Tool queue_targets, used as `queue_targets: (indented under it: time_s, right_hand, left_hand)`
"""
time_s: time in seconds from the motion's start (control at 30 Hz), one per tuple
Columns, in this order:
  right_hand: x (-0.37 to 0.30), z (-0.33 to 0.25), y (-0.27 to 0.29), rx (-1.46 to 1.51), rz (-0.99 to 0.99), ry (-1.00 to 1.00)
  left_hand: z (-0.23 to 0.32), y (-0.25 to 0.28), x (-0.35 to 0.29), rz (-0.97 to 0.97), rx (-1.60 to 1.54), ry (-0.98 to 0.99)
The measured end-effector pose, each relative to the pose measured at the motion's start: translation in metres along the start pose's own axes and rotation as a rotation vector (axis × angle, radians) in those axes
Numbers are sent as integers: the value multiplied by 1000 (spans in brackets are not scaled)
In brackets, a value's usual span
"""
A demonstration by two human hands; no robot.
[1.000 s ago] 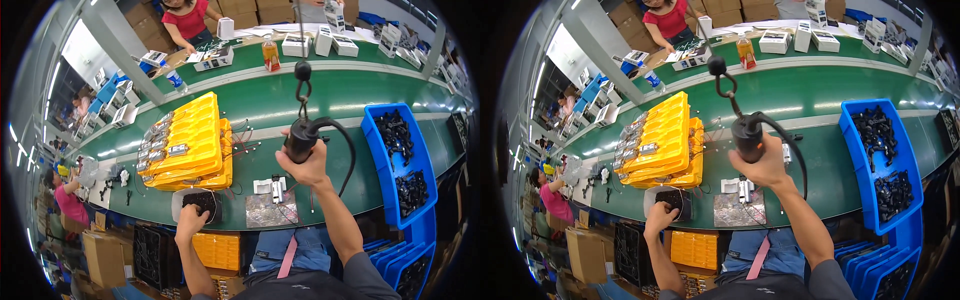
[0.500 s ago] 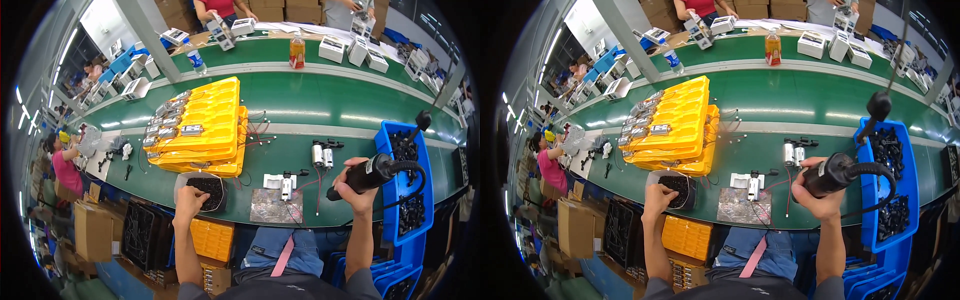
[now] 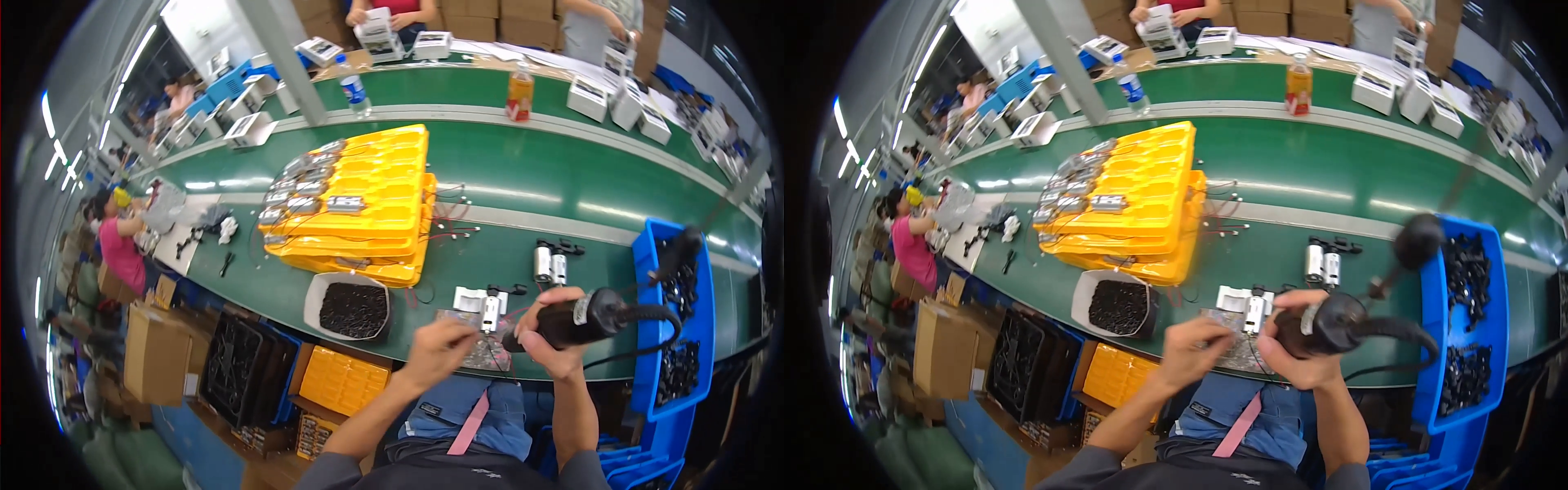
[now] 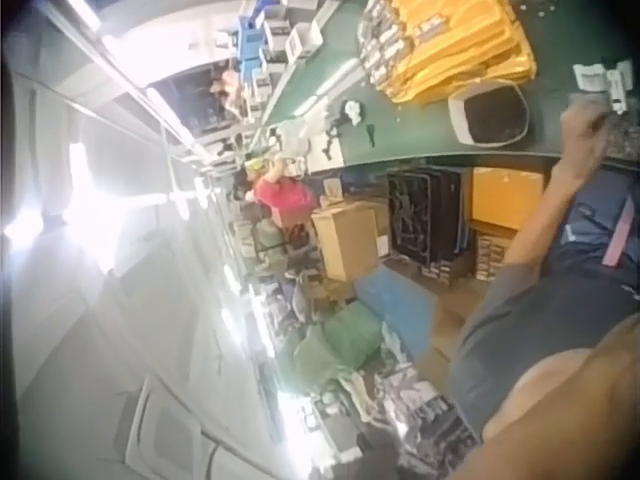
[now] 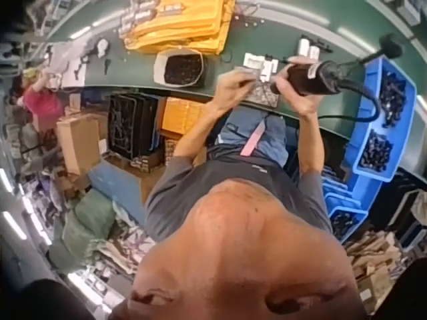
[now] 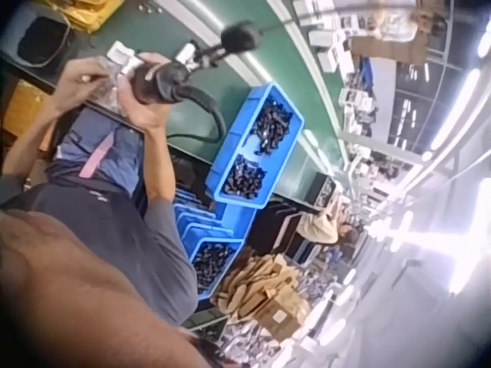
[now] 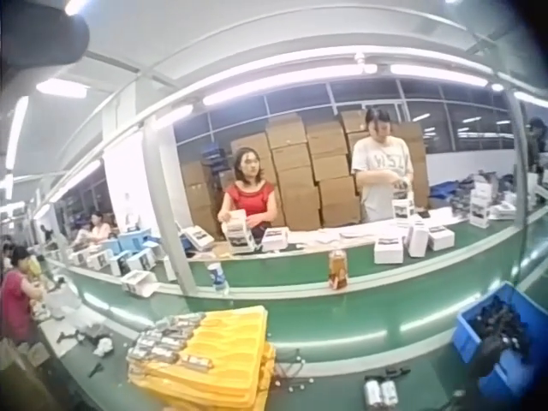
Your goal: Assemble small metal components using a hanging electric screwdriver at a factory workstation.
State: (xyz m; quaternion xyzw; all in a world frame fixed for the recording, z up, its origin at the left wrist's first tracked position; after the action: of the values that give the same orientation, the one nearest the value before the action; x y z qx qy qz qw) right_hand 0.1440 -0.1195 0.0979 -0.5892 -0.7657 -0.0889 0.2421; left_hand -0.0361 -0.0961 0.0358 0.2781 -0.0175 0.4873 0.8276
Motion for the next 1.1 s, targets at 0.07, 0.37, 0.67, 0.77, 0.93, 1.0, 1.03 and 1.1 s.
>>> queue_targets:
  time_s: [0.07,0.37,0.67,0.77,0.93,1.0,1.03,1.1]
  right_hand:
    - [-3,0,-6,-20,89,95]
    - [-5,1,-11,-45,132,84]
    - [-8,-1,-12,-92,100,39]
    - [-8,-3,-12,-57,74,23]
    - [-7,0,-3,-95,77,5]
    - [-4,4,2,-159,53,-6]
    - [0,4,3,-161,66,-24]
    - [13,2,4,-296,90,1]
  left_hand:
    - [-3,-22,-5,-63,9,64]
    - [-4,-45,-14,-118,-149,216]
    - [-10,-47,-13,-175,114,-77]
    - [-13,-48,-11,-218,161,-83]
    - [-15,-50,-3,-198,183,-175]
    - [-18,-51,0,-171,221,-191]
    - [-20,-50,3,-185,205,-183]
    - [-22,-46,13,-145,328,-203]
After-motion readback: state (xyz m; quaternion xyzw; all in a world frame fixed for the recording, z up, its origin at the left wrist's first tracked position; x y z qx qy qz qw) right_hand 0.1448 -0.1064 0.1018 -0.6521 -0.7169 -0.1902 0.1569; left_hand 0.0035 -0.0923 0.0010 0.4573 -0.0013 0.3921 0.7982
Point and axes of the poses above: each hand's wrist, its own x-axis towards the middle knuckle, its own y-axis out of the back of the hand, z = x × y, the point moved 2 cm from there along x, towards the middle knuckle, and after that the axes turned 12 degrees about -z, right-handed, at the moved point
